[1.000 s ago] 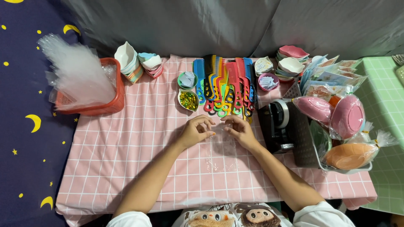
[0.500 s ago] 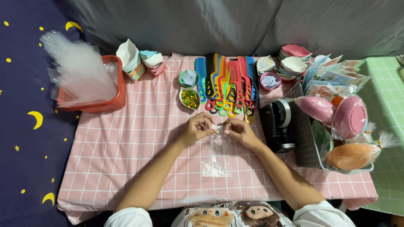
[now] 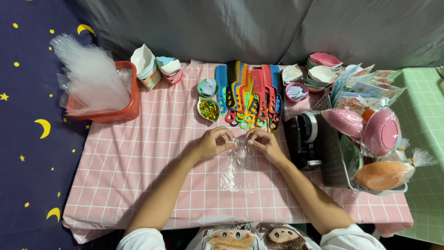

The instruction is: Packaging small colorful decorative items into individual plastic bags at a workshop station.

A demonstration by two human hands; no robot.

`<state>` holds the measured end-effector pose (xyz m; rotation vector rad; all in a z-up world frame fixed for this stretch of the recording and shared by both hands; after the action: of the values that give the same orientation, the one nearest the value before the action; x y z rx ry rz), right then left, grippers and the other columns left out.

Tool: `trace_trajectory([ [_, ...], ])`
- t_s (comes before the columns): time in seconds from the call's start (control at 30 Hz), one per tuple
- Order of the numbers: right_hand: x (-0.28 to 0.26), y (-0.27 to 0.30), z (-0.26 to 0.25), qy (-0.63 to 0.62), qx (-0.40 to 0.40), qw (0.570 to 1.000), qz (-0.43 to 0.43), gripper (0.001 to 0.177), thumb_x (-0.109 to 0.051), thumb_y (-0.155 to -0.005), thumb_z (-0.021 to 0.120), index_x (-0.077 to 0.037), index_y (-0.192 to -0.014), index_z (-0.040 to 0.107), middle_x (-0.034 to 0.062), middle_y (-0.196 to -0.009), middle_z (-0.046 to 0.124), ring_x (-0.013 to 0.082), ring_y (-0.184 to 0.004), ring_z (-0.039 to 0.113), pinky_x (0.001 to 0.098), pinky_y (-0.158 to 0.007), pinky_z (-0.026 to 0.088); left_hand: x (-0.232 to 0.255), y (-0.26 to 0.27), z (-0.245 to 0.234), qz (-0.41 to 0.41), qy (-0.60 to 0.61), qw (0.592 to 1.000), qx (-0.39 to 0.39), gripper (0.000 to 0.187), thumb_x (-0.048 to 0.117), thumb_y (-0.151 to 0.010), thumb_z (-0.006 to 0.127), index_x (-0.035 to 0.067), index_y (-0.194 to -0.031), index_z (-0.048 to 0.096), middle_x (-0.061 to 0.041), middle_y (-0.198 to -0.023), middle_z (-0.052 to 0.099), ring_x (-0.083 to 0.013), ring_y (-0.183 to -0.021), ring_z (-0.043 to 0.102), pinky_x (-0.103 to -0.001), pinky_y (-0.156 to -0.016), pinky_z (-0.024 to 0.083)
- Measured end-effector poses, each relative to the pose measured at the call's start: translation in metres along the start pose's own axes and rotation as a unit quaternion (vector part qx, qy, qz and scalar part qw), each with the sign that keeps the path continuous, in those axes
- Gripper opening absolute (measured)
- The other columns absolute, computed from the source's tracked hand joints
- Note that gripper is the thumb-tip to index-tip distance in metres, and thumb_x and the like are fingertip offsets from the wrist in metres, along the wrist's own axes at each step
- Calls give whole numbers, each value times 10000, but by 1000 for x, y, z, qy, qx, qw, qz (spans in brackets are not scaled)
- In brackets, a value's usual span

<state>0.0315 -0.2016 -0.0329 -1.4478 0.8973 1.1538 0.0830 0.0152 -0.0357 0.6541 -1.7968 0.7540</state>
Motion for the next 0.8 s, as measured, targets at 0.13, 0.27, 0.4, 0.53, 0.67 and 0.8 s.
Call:
trace_trajectory([
  [0.13,5,3,-1,-1,10,1000,14,206,-107,-886,749,-13,-734,646,134,-835,678,173,-782,565,300,-742,428,43,-3,-35,4,-64,998,-6,416,237,-865,784,96,-1224,628,-187,-1255,613,-350,-881,698,-446,-750,596],
  [0.27,3,2,0,-13,8,1000,24,197,-93,-878,755,-16,-727,654,111,-766,651,159,-740,549,278,-703,421,54,-31,-112,49,-293,952,79,216,122,-958,617,125,-1162,690,-115,-1115,663,-316,-928,673,-427,-824,532],
  [0.4,8,2,1,-18,5,999,26,199,-83,-875,758,-15,-726,644,108,-749,643,157,-732,543,275,-691,427,43,-71,-210,63,-578,788,203,219,98,-953,619,200,-1128,700,-4,-1078,671,-272,-1021,631,-449,-867,445],
  [0.53,10,2,2,-22,14,999,29,185,-73,-862,764,-14,-731,647,103,-743,641,152,-723,542,275,-682,426,19,-95,-255,-10,-603,767,219,235,182,-1019,593,216,-1239,668,37,-1167,642,-222,-1146,539,-474,-958,337],
  [0.67,10,3,2,-21,7,999,28,187,-76,-866,765,-17,-736,645,101,-753,645,153,-746,555,280,-713,434,-40,-114,-285,-112,-600,775,163,358,82,-919,710,196,-1259,698,-27,-1158,689,-285,-1191,537,-590,-1103,87],
  [0.8,19,2,0,-17,0,1000,26,203,-74,-863,771,-15,-718,642,110,-757,646,175,-759,573,293,-723,446,-51,-114,-294,-134,-598,775,153,231,125,-947,695,211,-1148,769,-61,-1034,747,-340,-1142,606,-634,-1130,24],
])
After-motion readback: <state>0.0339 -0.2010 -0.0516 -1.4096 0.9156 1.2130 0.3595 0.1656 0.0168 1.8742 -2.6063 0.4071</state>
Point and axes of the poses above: each hand's wrist, its own y-axis away from the middle knuckle, its own z-axis out of the palm, x = y × z, the point moved 3 cm from there along -y, towards the middle knuckle
